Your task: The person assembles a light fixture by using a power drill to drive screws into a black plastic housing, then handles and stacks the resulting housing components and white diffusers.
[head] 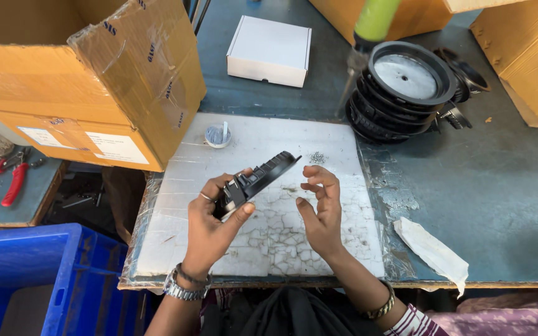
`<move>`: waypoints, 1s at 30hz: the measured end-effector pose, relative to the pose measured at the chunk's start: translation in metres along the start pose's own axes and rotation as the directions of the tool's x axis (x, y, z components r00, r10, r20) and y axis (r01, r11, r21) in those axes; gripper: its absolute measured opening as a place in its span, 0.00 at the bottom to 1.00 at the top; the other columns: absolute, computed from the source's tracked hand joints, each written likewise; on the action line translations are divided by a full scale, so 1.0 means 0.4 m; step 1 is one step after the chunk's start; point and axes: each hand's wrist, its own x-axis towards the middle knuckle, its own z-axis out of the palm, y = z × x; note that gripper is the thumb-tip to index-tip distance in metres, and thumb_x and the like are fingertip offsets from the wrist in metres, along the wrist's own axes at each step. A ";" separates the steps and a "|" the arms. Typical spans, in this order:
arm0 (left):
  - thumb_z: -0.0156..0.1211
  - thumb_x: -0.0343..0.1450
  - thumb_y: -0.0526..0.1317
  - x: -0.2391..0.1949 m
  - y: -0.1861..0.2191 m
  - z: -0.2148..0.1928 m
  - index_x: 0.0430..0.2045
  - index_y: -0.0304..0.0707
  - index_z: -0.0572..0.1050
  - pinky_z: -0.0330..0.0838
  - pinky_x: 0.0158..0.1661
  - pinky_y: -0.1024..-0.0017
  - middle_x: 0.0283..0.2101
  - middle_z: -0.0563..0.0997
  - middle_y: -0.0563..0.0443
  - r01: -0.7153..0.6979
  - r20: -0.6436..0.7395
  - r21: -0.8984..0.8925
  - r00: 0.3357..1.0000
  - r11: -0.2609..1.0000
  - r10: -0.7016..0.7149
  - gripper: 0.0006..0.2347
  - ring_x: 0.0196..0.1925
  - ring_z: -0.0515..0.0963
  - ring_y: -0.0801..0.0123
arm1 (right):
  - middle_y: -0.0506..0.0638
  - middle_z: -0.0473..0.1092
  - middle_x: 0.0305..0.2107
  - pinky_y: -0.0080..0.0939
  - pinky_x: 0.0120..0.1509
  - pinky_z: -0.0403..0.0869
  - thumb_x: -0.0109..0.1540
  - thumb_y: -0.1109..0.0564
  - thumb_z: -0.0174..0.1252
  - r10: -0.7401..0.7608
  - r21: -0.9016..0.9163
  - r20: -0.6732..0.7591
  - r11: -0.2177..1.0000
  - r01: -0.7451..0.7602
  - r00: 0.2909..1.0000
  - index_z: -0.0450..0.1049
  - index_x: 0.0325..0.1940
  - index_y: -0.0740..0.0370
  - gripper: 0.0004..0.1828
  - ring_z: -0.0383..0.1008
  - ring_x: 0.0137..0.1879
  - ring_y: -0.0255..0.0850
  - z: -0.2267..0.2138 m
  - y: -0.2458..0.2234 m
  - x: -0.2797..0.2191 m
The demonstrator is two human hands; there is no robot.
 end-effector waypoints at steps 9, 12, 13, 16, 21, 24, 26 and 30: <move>0.74 0.64 0.41 -0.004 0.007 0.015 0.49 0.35 0.74 0.52 0.75 0.47 0.56 0.84 0.42 -0.176 0.074 0.216 0.984 0.960 0.164 0.21 0.61 0.83 0.59 | 0.57 0.61 0.60 0.51 0.77 0.60 0.56 0.75 0.51 -0.151 -0.245 0.002 0.958 0.147 0.989 0.59 0.55 0.57 0.26 0.60 0.72 0.47 -0.006 0.014 -0.006; 0.75 0.64 0.41 -0.004 -0.002 0.018 0.46 0.36 0.74 0.53 0.75 0.47 0.56 0.84 0.42 -0.219 0.082 0.234 0.975 0.947 0.206 0.20 0.63 0.81 0.58 | 0.57 0.62 0.58 0.50 0.75 0.61 0.56 0.75 0.51 -0.159 -0.273 0.005 0.949 0.154 0.987 0.59 0.54 0.58 0.26 0.61 0.69 0.46 -0.009 0.017 -0.006; 0.75 0.65 0.42 -0.004 -0.005 0.018 0.45 0.37 0.74 0.53 0.75 0.47 0.56 0.84 0.43 -0.224 0.084 0.237 0.974 0.945 0.209 0.19 0.64 0.81 0.58 | 0.57 0.62 0.57 0.50 0.74 0.62 0.56 0.75 0.51 -0.157 -0.272 0.011 0.950 0.154 0.988 0.59 0.54 0.58 0.26 0.62 0.68 0.46 -0.012 0.018 -0.003; 0.74 0.65 0.41 -0.012 -0.020 0.013 0.46 0.34 0.75 0.56 0.73 0.48 0.54 0.84 0.42 -0.185 0.063 0.227 0.983 0.956 0.175 0.19 0.60 0.83 0.59 | 0.55 0.62 0.53 0.48 0.73 0.64 0.56 0.73 0.54 -0.152 -0.229 0.035 0.961 0.156 0.988 0.59 0.55 0.59 0.26 0.64 0.64 0.44 -0.019 0.015 0.007; 0.71 0.67 0.43 -0.019 -0.086 -0.007 0.50 0.31 0.76 0.73 0.43 0.60 0.39 0.81 0.46 0.181 -0.271 -0.013 0.946 0.983 -0.177 0.21 0.39 0.78 0.65 | 0.53 0.65 0.41 0.41 0.55 0.78 0.59 0.65 0.65 -0.033 -0.374 0.135 0.924 0.082 0.990 0.71 0.59 0.67 0.24 0.71 0.49 0.42 -0.029 -0.060 0.018; 0.66 0.74 0.43 0.001 -0.102 -0.045 0.53 0.24 0.72 0.71 0.48 0.66 0.45 0.77 0.46 0.071 -0.415 -0.329 0.885 0.942 -0.212 0.20 0.46 0.75 0.66 | 0.54 0.69 0.44 0.37 0.48 0.83 0.61 0.63 0.64 0.022 -0.379 0.266 0.922 0.083 0.964 0.80 0.52 0.63 0.14 0.78 0.44 0.41 -0.029 -0.148 0.061; 0.59 0.77 0.46 0.008 -0.088 -0.078 0.52 0.23 0.69 0.76 0.54 0.61 0.51 0.79 0.41 0.045 -0.406 -0.618 0.837 0.785 -0.367 0.20 0.53 0.81 0.61 | 0.54 0.72 0.44 0.38 0.48 0.80 0.61 0.65 0.63 -0.049 -0.476 0.353 0.850 0.224 0.934 0.80 0.49 0.62 0.12 0.78 0.46 0.43 -0.035 -0.236 0.100; 0.51 0.74 0.48 -0.015 -0.080 -0.077 0.59 0.26 0.66 0.77 0.56 0.65 0.57 0.78 0.42 0.197 -0.323 -0.713 0.759 0.673 -0.565 0.24 0.58 0.80 0.63 | 0.54 0.74 0.47 0.39 0.55 0.77 0.63 0.70 0.59 -0.252 -0.485 0.428 0.746 0.456 0.868 0.78 0.53 0.62 0.15 0.79 0.53 0.45 -0.002 -0.392 0.197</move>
